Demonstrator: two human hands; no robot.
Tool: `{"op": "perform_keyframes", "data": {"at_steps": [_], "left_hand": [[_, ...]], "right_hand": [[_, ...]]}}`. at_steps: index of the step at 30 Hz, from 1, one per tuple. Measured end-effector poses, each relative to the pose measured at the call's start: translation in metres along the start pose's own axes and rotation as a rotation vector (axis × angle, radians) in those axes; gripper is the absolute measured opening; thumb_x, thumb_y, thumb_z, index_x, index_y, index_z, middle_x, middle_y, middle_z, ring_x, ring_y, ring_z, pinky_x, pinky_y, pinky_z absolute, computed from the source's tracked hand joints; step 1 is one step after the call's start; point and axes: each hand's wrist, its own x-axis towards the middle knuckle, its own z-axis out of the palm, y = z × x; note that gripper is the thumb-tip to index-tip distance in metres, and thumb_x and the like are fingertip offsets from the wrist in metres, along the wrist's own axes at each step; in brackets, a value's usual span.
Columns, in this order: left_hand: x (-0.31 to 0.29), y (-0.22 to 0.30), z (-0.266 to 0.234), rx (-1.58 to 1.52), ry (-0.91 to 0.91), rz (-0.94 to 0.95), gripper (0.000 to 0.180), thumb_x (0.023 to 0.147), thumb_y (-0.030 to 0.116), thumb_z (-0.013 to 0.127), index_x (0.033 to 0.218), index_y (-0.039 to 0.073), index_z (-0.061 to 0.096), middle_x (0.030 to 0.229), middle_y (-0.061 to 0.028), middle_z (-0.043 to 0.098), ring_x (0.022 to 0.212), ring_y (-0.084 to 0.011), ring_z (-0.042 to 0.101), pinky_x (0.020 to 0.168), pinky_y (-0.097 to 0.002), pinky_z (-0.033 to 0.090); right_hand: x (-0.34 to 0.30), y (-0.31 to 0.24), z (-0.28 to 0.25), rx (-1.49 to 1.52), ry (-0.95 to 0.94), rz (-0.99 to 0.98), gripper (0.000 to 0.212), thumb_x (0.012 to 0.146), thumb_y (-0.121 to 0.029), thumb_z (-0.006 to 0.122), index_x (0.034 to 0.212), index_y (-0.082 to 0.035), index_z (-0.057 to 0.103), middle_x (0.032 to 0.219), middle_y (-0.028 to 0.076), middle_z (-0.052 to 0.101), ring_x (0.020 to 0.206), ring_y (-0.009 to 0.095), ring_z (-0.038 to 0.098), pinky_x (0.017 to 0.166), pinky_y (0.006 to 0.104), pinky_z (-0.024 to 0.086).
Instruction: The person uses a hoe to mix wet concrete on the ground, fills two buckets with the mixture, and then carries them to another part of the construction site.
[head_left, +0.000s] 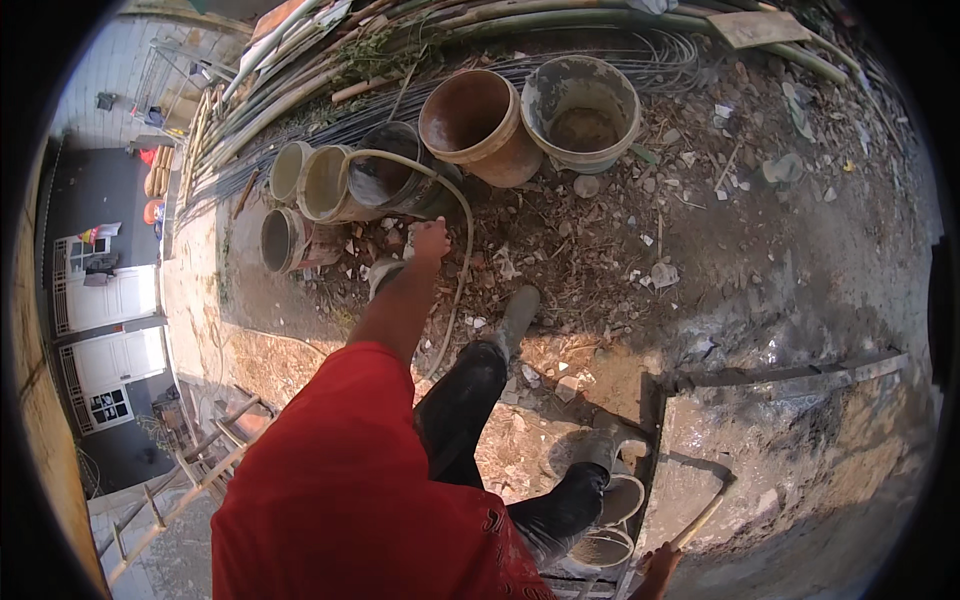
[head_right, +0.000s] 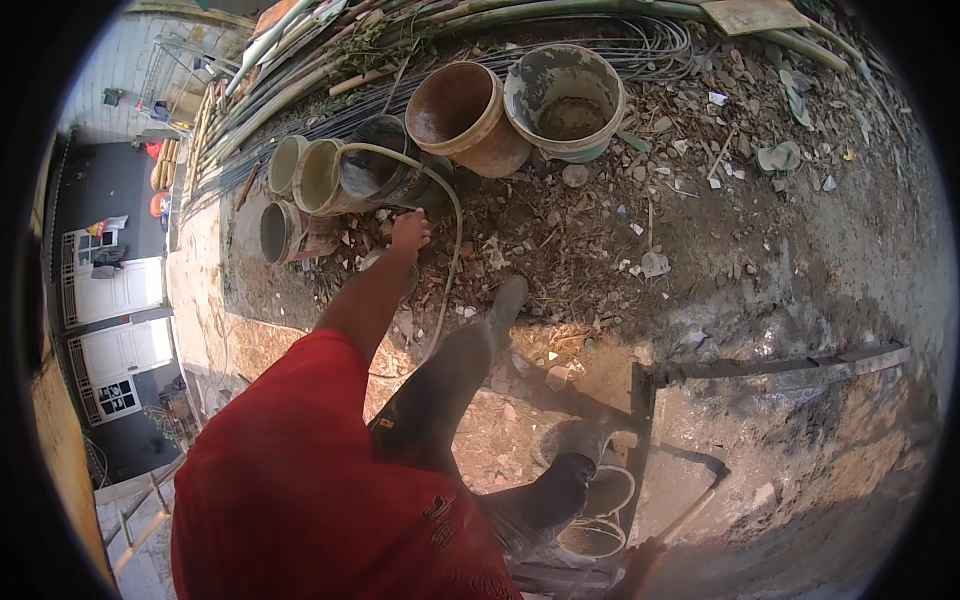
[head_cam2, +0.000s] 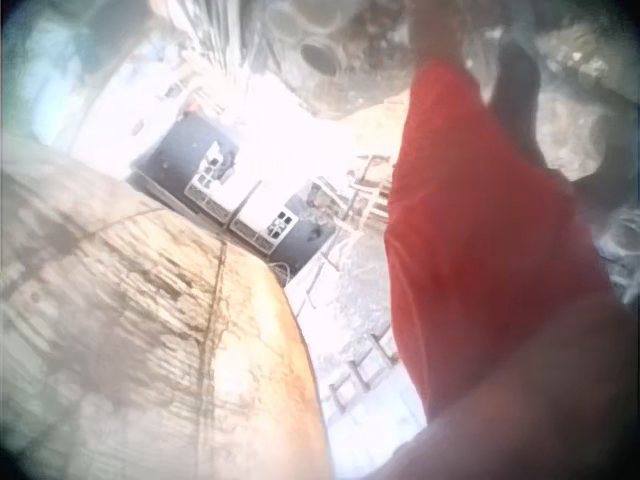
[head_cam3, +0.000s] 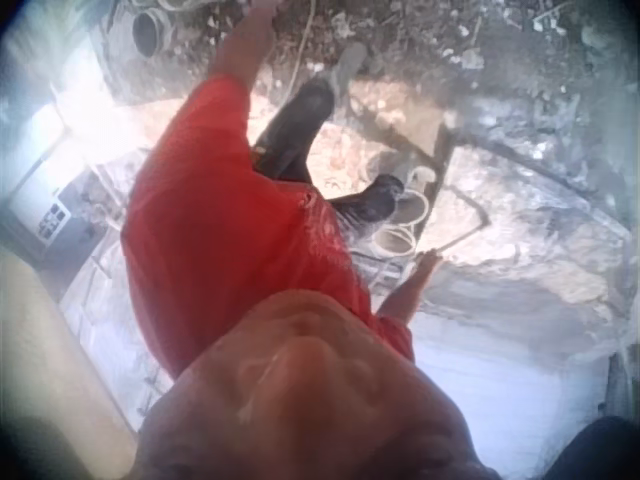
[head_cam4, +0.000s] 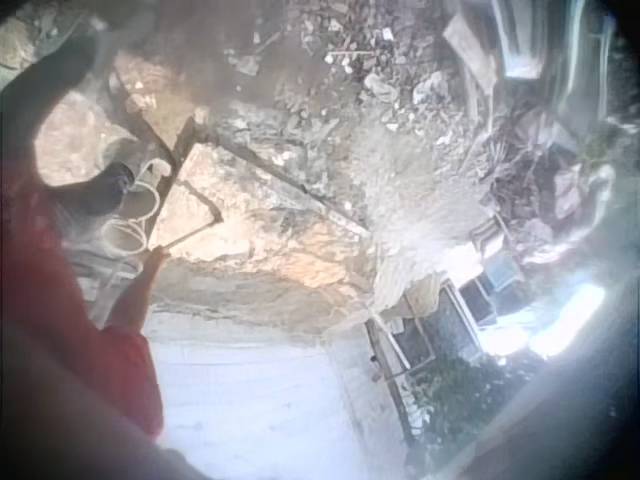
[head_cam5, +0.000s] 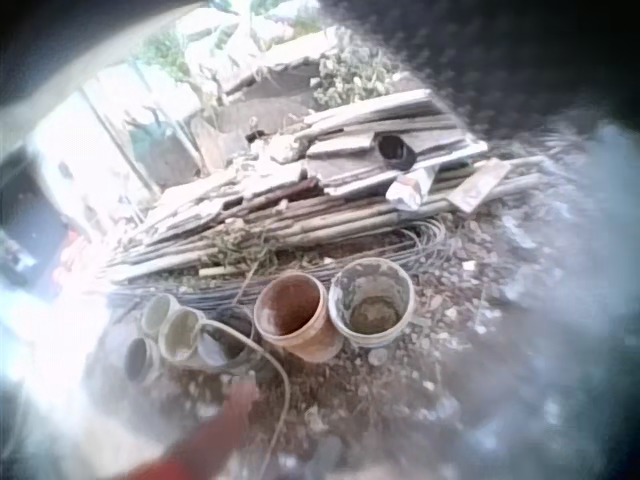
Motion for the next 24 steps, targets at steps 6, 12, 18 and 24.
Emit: {"op": "perform_keyframes", "data": {"at_steps": [6, 12, 18, 24], "left_hand": [[0.197, 0.127, 0.016, -0.237, 0.133, -0.114, 0.057, 0.098, 0.044, 0.055, 0.137, 0.003, 0.045, 0.120, -0.0174, 0.050, 0.105, -0.0319, 0.052, 0.092, -0.0485, 0.046], [0.310, 0.131, -0.056, -0.706, -0.080, -0.084, 0.057, 0.101, 0.046, 0.050, 0.147, 0.020, 0.027, 0.138, -0.0186, 0.043, 0.123, -0.0430, 0.046, 0.109, -0.0621, 0.032], [0.340, 0.147, -0.045, -0.356, 0.016, -0.279, 0.052, 0.100, 0.048, 0.052, 0.143, 0.022, 0.037, 0.136, -0.0193, 0.047, 0.123, -0.0400, 0.045, 0.110, -0.0613, 0.029], [0.346, 0.131, -0.006, -0.731, -0.071, -0.184, 0.036, 0.104, 0.042, 0.045, 0.122, 0.011, 0.040, 0.082, -0.0077, 0.053, 0.086, -0.0306, 0.061, 0.091, -0.0526, 0.047]], "right_hand": [[0.017, 0.018, 0.054, -0.514, -0.021, -0.348, 0.024, 0.085, -0.026, 0.066, 0.094, -0.008, 0.053, 0.069, 0.007, 0.056, 0.055, 0.021, 0.056, 0.048, 0.0423, 0.046], [-0.034, -0.034, 0.141, -0.150, -0.311, 0.107, 0.018, 0.084, -0.019, 0.064, 0.076, -0.007, 0.053, 0.056, 0.001, 0.046, 0.051, 0.017, 0.048, 0.042, 0.0381, 0.041], [-0.045, -0.068, 0.166, -0.357, -0.172, -0.026, 0.018, 0.088, -0.021, 0.062, 0.088, -0.004, 0.055, 0.066, 0.005, 0.052, 0.056, 0.019, 0.052, 0.044, 0.0355, 0.044], [-0.042, -0.081, 0.167, -0.390, -0.236, 0.094, 0.025, 0.093, -0.017, 0.058, 0.110, -0.001, 0.051, 0.076, 0.009, 0.057, 0.057, 0.022, 0.056, 0.045, 0.0328, 0.047]]}}
